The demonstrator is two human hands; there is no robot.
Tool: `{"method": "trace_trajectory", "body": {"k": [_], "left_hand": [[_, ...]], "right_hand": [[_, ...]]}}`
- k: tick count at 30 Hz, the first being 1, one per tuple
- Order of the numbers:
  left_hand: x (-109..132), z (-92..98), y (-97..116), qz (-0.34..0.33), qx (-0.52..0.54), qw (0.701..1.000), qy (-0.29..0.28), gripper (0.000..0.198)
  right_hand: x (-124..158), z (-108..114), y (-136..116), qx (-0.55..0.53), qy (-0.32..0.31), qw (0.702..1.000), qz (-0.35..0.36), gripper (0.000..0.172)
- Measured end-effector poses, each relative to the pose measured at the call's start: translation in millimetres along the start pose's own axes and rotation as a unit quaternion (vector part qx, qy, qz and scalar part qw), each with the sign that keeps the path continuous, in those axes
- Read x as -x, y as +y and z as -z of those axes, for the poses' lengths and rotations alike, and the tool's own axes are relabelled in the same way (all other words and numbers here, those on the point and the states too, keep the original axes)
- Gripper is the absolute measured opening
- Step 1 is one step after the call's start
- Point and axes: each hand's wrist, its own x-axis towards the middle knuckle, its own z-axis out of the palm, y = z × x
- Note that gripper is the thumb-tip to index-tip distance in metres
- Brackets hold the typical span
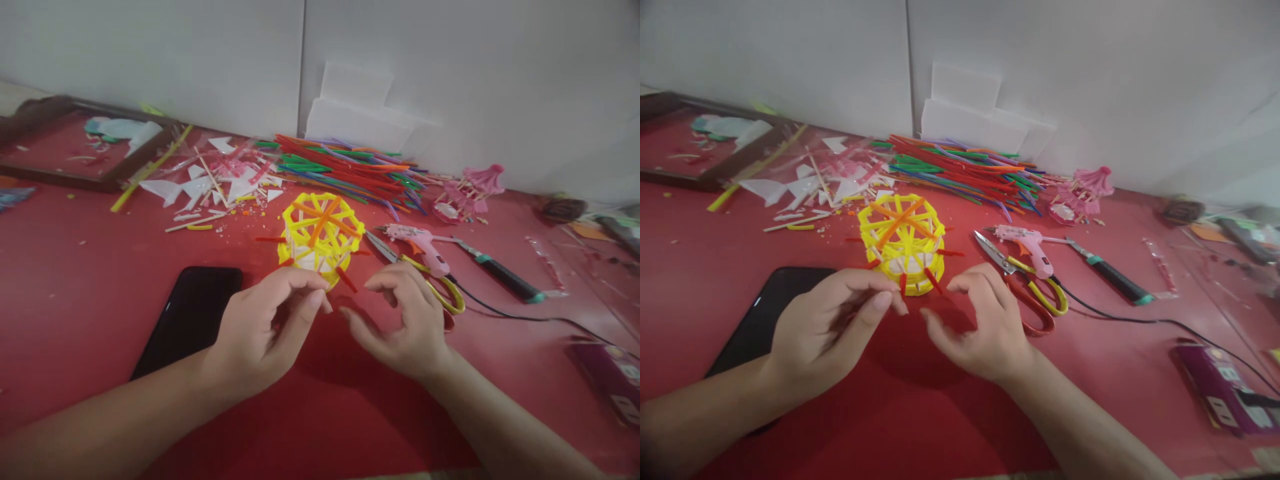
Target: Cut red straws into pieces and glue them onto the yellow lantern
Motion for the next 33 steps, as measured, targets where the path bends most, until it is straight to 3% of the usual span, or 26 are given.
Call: {"method": "trace_trajectory", "body": {"k": [6,11,21,25,33], "left_hand": [[1,-0.6,4,-0.103,-0.033,0.993,-0.043,0.011],[1,-1.8,7,-0.110,-0.013,0.992,-0.057,0.012],[5,-4.3,-2,-0.143,-0.077,0.983,-0.082,0.008],[6,-3.8,-1,-0.136,-0.063,0.984,-0.092,0.008],[4,-4.4,4,-0.096,-0.026,0.989,-0.108,0.011]], "right_hand": [[-3,13,-15,0.006,-0.003,0.994,0.112,0.017],[-7,17,-16,0.030,-0.023,0.986,0.164,0.013],[-7,20,-13,0.035,-0.061,0.973,0.220,0.008],[-7,19,-14,0.028,-0.055,0.975,0.211,0.009],[-4,16,-6,0.002,-0.008,0.994,0.112,0.013]]}}
